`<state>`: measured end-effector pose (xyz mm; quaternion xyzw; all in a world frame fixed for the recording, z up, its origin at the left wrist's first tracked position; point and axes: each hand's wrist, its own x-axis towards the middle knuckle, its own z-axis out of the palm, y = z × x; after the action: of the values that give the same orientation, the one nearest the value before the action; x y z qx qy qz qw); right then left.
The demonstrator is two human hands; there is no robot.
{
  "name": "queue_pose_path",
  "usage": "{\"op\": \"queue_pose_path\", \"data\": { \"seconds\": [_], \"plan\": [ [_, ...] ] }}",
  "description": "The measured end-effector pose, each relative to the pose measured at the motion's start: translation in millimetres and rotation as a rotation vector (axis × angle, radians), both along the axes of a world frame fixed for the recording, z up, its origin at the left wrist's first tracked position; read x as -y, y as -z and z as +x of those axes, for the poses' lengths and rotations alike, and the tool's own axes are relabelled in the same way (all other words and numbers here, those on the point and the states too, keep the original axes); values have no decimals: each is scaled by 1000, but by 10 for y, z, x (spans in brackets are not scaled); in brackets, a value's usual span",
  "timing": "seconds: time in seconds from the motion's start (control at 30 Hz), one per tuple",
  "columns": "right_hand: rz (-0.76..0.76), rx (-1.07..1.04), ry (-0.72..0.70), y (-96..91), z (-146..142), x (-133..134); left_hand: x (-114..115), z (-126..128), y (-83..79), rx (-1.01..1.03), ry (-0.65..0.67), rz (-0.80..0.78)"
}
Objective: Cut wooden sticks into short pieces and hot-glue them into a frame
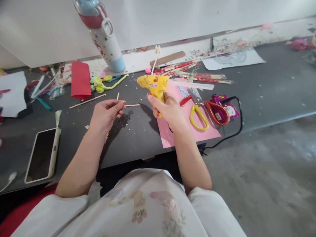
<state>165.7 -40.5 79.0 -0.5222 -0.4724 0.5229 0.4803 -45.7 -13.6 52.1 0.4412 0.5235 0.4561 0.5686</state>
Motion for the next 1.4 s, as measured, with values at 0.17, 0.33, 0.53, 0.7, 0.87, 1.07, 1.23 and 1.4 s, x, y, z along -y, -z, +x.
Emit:
{"op": "queue_pose_path", "data": {
  "seconds": [0.17,0.33,0.53,0.7,0.87,1.07,1.23,1.4],
  "plan": [
    [-60,-158,-118,50,-159,-63,-21,-36,2,14,-21,-5],
    [-97,-76,-172,153,-148,-118,-29,-62,-14,-34,-76,19],
    [-142,-60,-207,228,-62,-135,-15,-63,-63,-81,-118,9],
    [-159,-66,-238,251,-58,-109,-35,-90,-45,-102,-156,28],
    [-175,-96,-300,233,-71,-90,-40,-101,-30,-123,-168,39],
    [-179,-63,-360,234,-68,-79,-22,-97,-51,-130,-165,49],
    [-180,-97,-385,246,-60,-68,-15,-98,-60,-138,-171,46],
    [-198,-111,-388,237,-65,-64,-12,-103,-57,-121,-170,44]
  ]
}}
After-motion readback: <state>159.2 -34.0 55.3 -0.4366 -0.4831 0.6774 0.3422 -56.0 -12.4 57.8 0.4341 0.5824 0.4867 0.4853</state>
